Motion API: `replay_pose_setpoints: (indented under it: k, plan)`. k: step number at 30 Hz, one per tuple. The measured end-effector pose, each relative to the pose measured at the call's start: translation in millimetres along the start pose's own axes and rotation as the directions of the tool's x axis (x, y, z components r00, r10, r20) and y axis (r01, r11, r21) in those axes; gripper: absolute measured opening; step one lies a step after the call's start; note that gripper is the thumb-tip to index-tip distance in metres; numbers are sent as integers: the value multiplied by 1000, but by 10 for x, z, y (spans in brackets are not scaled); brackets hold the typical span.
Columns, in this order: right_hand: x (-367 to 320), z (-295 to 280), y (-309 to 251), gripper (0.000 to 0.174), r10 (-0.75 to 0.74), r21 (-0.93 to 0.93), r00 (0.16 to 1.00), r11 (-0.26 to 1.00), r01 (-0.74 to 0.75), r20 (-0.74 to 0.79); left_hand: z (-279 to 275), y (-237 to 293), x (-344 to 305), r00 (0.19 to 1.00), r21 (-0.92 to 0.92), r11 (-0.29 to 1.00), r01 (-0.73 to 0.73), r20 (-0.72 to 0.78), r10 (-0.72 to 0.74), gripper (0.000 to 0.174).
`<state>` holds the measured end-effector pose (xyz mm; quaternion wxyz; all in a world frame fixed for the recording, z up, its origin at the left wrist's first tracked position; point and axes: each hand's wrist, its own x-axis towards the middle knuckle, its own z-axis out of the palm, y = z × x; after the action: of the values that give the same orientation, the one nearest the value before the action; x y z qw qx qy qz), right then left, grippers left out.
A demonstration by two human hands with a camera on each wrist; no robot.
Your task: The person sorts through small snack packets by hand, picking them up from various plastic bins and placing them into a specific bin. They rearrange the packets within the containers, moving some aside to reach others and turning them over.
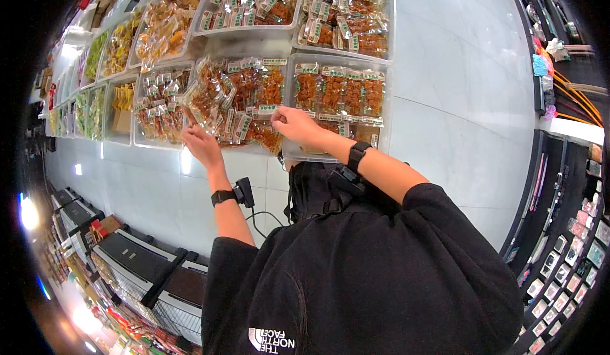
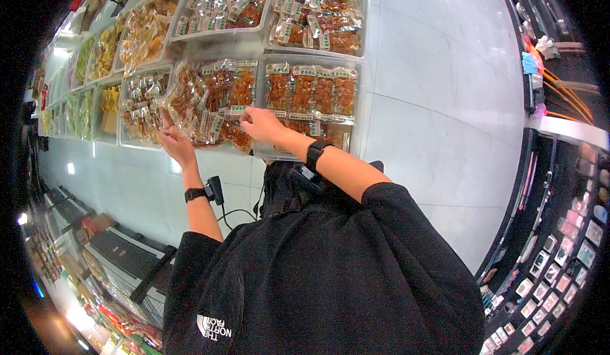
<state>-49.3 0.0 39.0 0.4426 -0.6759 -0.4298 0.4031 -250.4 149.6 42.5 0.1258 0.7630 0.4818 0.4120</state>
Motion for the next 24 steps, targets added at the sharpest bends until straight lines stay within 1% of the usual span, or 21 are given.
replay_pose_setpoints:
  k: [1, 3, 4, 5, 6, 7, 8, 9, 10, 12, 13, 14, 15, 16, 18, 19, 20, 21, 22, 23, 24]
  plan:
    - [52, 35, -29, 27, -4, 2, 1000, 1000, 4, -1, -46, 149, -2, 1000, 1, 1000, -3, -2, 3, 6]
    - [140, 90, -91, 35, 72, 283, 989, 953, -106, 127, -100, 488, -58, 992, -67, 990, -126, -32, 125, 2]
    - [125, 82, -191, 35, 68, 284, 989, 953, -104, 132, -116, 594, -115, 969, -102, 964, -244, 16, 247, 2]
    - [112, 77, -292, 37, 174, 525, 967, 815, -247, 185, -125, 701, -182, 929, -142, 924, -355, 59, 366, 4]
    - [105, 56, -401, 39, 259, 711, 929, 598, -369, 264, -109, 827, -278, 928, -224, 920, -322, 120, 354, 7]
    - [125, 9, -450, 37, 276, 744, 900, 507, -435, 338, -55, 899, -372, 906, -283, 895, -344, 149, 395, 7]
    - [142, 3, -373, 37, 274, 742, 899, 508, -438, 343, 28, 956, -489, 887, -431, 843, -322, 175, 428, 12]
    - [152, 6, -244, 37, 205, 789, 925, 484, -380, 320, 4, 1101, -543, 821, -352, 845, -403, 268, 504, 18]
    - [123, -29, -196, 37, 138, 832, 947, 453, -321, 290, 50, 1175, -598, 780, -302, 817, -491, 266, 566, 21]
    - [10, -192, -95, 32, 177, 824, 946, 464, -325, 273, 64, 1247, -680, 733, -293, 803, -519, 330, 595, 19]
    - [-62, -290, -55, 28, 228, 835, 930, 416, -360, 288, 75, 1277, -690, 732, -300, 801, -518, 328, 597, 19]
    - [-147, -385, -14, 25, 280, 845, 911, 363, -393, 303, 83, 1303, -698, 675, -354, 793, -495, 417, 608, 22]
    - [-244, -484, -11, 25, 405, 782, 868, 425, -456, 286, 81, 1332, -702, 608, -403, 787, -467, 499, 617, 26]
    - [-301, -526, 87, 25, 406, 783, 868, 424, -455, 285, 62, 1374, -703, 607, -405, 786, -467, 500, 618, 26]
    - [-396, -593, 225, 10, 425, 839, 875, 369, -400, 230, 37, 1443, -708, 487, -548, 762, -345, 590, 644, 28]
    - [-465, -668, 230, 13, 436, 804, 870, 419, -422, 229, 28, 1448, -726, 506, -575, 780, -247, 610, 610, 29]
    - [-531, -723, 231, 13, 439, 806, 870, 418, -420, 225, 83, 1408, -769, 502, -579, 777, -246, 610, 613, 29]
    - [-604, -769, 189, 15, 445, 790, 874, 457, -409, 195, 193, 1320, -853, 608, -564, 822, -80, 625, 489, 29]
    - [-657, -806, 182, 18, 449, 772, 878, 496, -397, 163, 286, 1263, -917, 686, -547, 832, 92, 640, 345, 29]
    - [-667, -817, 298, 23, 484, 753, 857, 494, -433, 176, 356, 1202, -994, 650, -473, 830, 297, 737, 188, 39]
    - [-705, -800, 330, 23, 489, 755, 854, 491, -436, 175, 390, 1201, -1018, 645, -472, 829, 301, 741, 187, 39]
